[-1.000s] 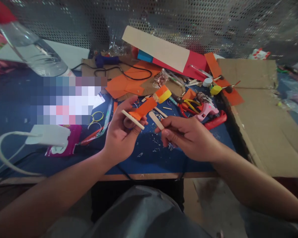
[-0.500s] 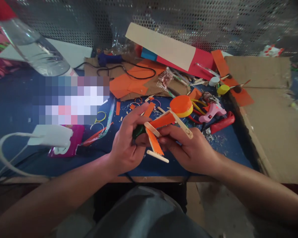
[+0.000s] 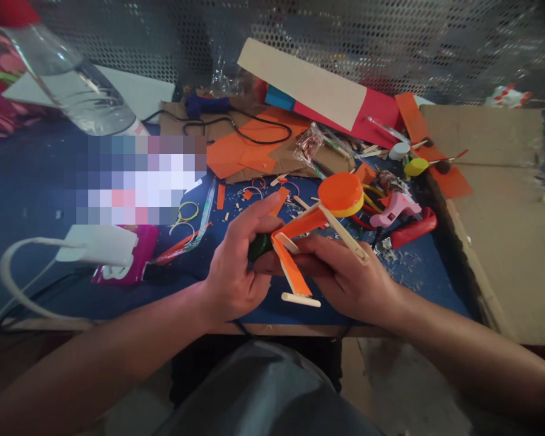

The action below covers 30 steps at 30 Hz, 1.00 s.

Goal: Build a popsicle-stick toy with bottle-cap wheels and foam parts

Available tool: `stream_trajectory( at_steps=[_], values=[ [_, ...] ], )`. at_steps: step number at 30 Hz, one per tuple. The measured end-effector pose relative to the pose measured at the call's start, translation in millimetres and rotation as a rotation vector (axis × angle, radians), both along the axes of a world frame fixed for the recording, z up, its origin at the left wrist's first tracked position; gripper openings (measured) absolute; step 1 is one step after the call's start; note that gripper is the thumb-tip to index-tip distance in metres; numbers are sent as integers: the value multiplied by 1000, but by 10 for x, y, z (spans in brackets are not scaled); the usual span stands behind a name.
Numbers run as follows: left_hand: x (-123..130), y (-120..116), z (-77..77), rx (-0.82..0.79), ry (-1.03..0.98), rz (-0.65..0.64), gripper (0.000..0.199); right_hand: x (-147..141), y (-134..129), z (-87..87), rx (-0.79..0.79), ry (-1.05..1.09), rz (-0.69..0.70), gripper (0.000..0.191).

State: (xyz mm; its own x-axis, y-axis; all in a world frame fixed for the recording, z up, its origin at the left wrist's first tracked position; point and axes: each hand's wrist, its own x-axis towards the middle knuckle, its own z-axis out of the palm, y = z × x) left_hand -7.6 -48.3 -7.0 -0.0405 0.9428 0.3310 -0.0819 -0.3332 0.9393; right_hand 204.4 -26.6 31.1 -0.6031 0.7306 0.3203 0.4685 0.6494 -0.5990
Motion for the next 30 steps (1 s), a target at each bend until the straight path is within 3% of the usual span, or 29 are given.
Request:
stream_trajectory(
  at_steps=[3, 8, 12, 27, 30],
  values=[
    [-11, -3, 56, 190, 131, -34, 52, 8, -11, 11, 40, 5, -7, 16],
    [-49, 79, 76, 395, 326, -95, 74, -1, -13, 41, 132, -11, -2, 19],
    [-55, 143, 56, 557, 389, -49, 64, -9, -13, 36, 164, -29, -8, 17],
    [-74, 149, 74, 579, 429, -83, 58, 18, -36, 6, 85, 44, 0, 18],
    [-47, 101, 58, 519, 423, -98, 62, 19, -31, 7, 86, 50, 5, 17]
  ],
)
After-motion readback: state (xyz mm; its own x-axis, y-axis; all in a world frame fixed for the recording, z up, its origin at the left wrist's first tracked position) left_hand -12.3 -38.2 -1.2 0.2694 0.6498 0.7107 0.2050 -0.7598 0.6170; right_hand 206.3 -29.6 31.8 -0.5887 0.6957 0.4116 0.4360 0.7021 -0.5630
